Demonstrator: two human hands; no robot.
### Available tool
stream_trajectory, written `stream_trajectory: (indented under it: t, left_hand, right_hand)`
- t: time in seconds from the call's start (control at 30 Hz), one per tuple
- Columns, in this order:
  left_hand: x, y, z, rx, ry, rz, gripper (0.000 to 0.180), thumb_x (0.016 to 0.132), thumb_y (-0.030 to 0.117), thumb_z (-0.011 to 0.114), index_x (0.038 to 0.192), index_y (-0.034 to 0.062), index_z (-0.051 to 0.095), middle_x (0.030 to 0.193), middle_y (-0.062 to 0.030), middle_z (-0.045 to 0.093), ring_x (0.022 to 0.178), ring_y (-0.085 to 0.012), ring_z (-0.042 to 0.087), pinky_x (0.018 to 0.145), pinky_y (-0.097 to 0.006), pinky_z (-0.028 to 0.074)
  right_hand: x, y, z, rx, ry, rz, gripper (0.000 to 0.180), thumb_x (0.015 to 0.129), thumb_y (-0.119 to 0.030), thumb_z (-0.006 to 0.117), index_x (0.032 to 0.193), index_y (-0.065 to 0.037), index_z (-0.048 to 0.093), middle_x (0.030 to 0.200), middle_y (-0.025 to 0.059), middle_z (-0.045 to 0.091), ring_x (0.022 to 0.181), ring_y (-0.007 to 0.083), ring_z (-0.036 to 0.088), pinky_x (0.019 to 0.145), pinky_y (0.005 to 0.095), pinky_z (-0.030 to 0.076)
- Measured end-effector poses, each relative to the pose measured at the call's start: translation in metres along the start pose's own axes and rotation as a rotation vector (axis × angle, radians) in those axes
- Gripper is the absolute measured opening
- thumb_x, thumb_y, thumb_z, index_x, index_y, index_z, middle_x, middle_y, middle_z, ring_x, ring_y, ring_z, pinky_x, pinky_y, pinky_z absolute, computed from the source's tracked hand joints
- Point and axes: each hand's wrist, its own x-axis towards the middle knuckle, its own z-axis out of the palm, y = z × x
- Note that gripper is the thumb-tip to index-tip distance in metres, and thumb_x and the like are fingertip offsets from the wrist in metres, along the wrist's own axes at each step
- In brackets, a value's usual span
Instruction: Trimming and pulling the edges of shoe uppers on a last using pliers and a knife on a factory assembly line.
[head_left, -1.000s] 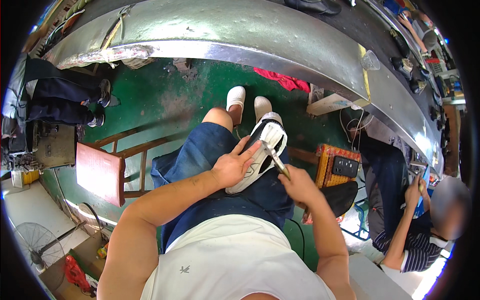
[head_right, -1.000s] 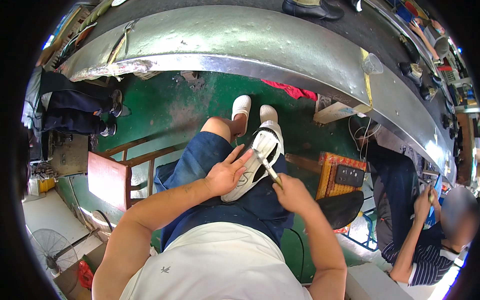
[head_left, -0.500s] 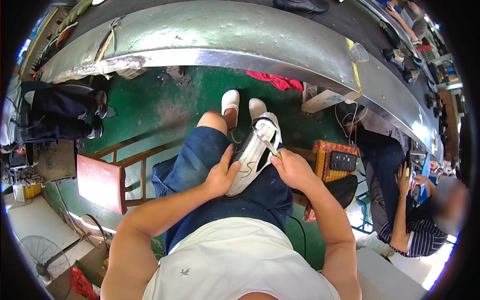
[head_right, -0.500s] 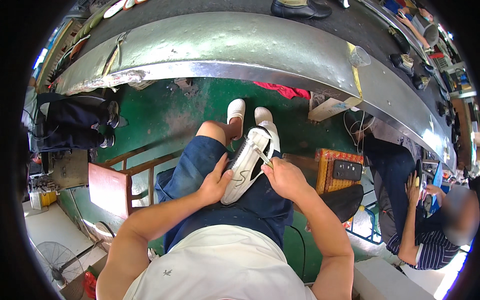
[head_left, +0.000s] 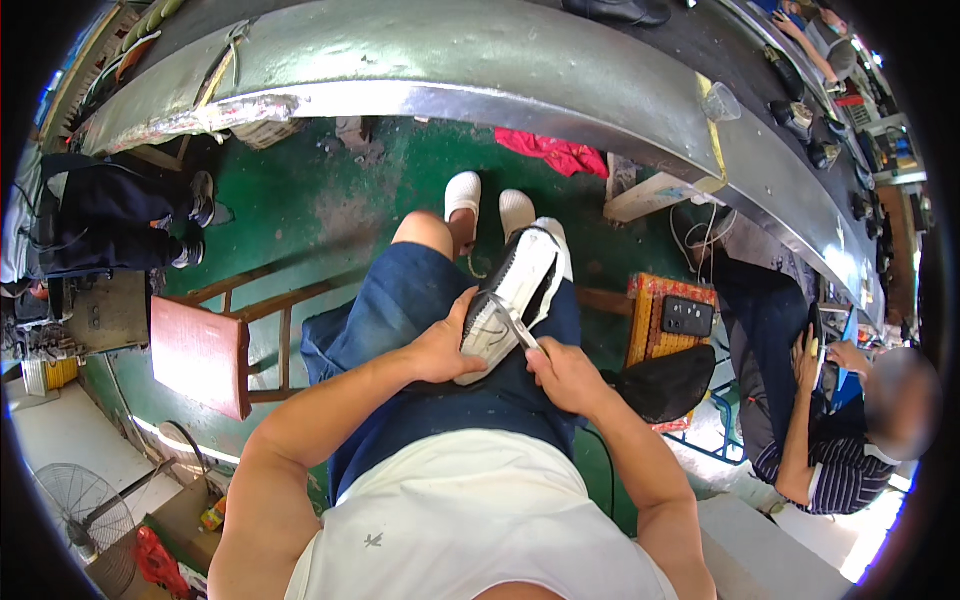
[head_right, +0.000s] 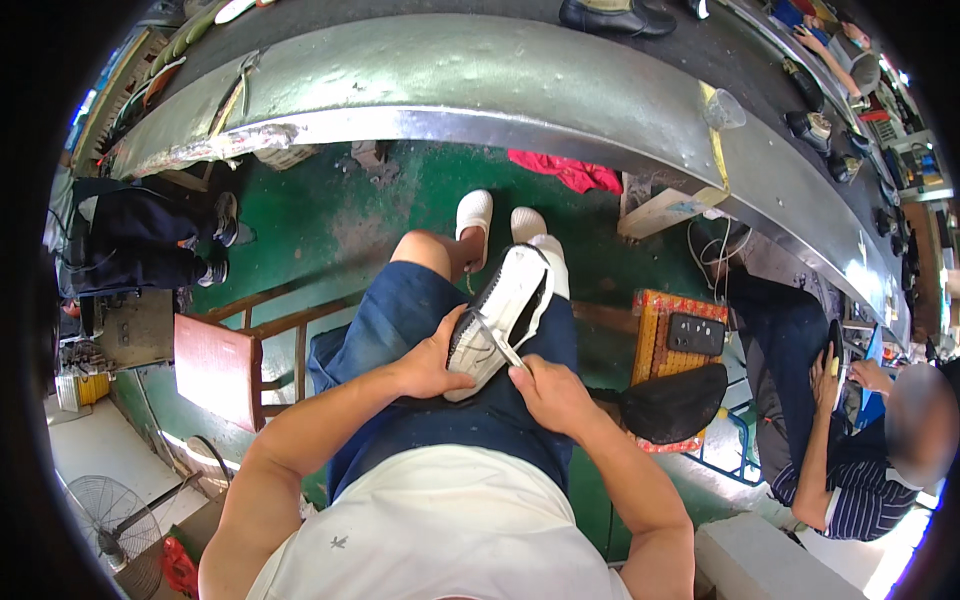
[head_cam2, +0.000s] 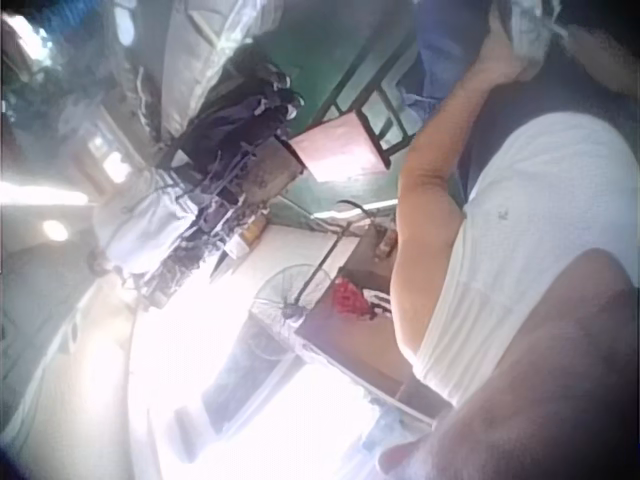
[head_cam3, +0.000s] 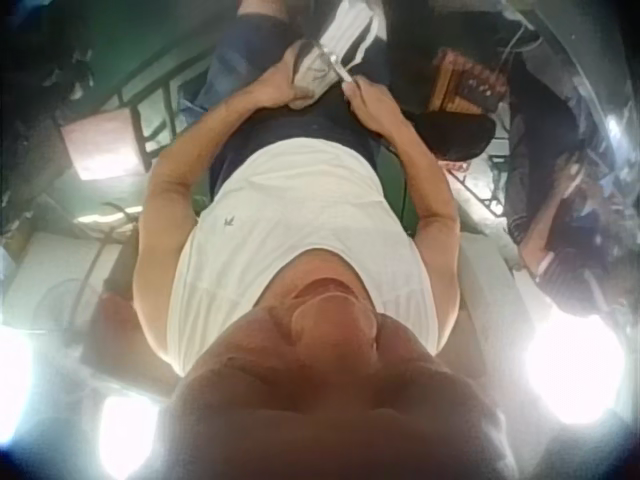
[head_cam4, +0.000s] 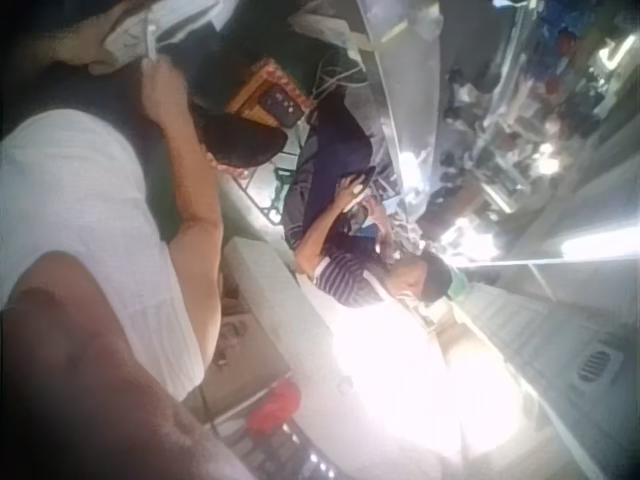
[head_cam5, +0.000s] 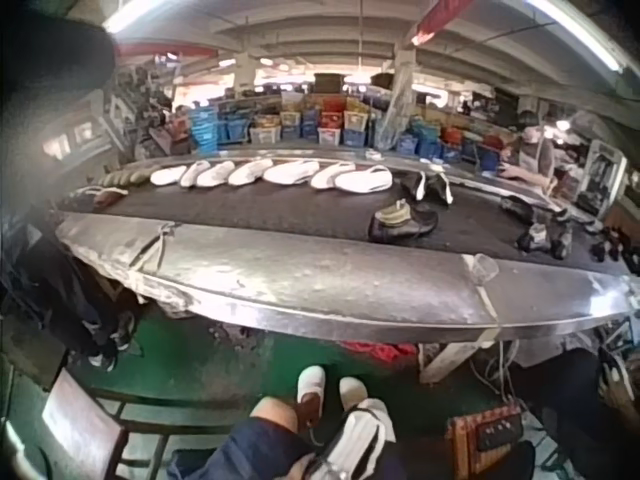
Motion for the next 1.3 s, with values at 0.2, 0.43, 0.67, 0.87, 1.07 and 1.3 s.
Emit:
stream_trajectory:
  t: [0.2,0.43,0.67,0.87,1.07,1.3]
  left_hand:
    - [-0.040,0.071,-0.066,0.251,0.316,0.391,0.080,0.076,0.006,0.081,0.146,0.0047,0.042,0.122,-0.0228,0.069,0.109,-0.0354,0.070,0.096,-0.039,0.054]
    - [-0.001,0.133,-0.067,-0.494,0.357,0.586,0.068,0.080,0.027,0.088,0.130,0.0002,0.050,0.097,-0.0189,0.074,0.090,-0.0269,0.074,0.078,-0.040,0.057]
    - [0.055,0.014,-0.023,0.095,0.335,0.608,0.056,0.089,0.043,0.071,0.118,-0.0052,0.065,0.105,-0.0268,0.072,0.097,-0.0363,0.073,0.088,-0.041,0.056]
    - [0.021,0.029,-0.010,0.314,0.471,0.271,0.023,0.097,0.023,0.063,0.089,0.0035,0.072,0.078,-0.0199,0.069,0.077,-0.0430,0.068,0.066,-0.050,0.055]
    - [0.018,0.027,0.000,0.366,0.559,0.342,0.022,0.097,0.022,0.064,0.087,0.0042,0.071,0.074,-0.0200,0.069,0.071,-0.0410,0.069,0.064,-0.050,0.056]
    - [0.013,0.028,0.004,0.403,0.501,0.288,0.024,0.097,0.024,0.063,0.086,0.0049,0.072,0.074,-0.0211,0.069,0.070,-0.0413,0.069,0.064,-0.051,0.055]
  right_hand:
    - [-0.029,0.015,0.003,0.484,0.294,-0.029,0.044,0.109,-0.037,0.045,0.115,0.004,0.059,0.085,0.0107,0.069,0.077,0.0192,0.068,0.072,0.0332,0.054]
    - [-0.037,0.026,-0.005,0.600,0.347,0.060,0.036,0.101,-0.025,0.061,0.122,0.004,0.058,0.092,0.0086,0.069,0.077,0.0156,0.066,0.072,0.0319,0.053]
    - [-0.043,0.006,-0.025,0.392,0.175,0.093,0.022,0.098,-0.017,0.062,0.113,-0.002,0.061,0.089,0.0109,0.069,0.080,0.0206,0.066,0.077,0.0354,0.053]
    - [-0.035,-0.013,-0.035,0.298,-0.002,0.040,0.025,0.099,-0.021,0.063,0.113,-0.001,0.063,0.091,0.0121,0.069,0.083,0.0209,0.068,0.074,0.0351,0.054]
    - [-0.017,-0.021,-0.051,0.781,-0.317,0.358,0.032,0.102,-0.023,0.062,0.120,0.002,0.060,0.098,0.0102,0.070,0.085,0.0170,0.067,0.067,0.0356,0.055]
    - [-0.012,-0.035,-0.058,0.269,0.016,0.030,0.029,0.098,-0.020,0.064,0.117,0.001,0.062,0.097,0.0129,0.071,0.085,0.0192,0.070,0.072,0.0362,0.055]
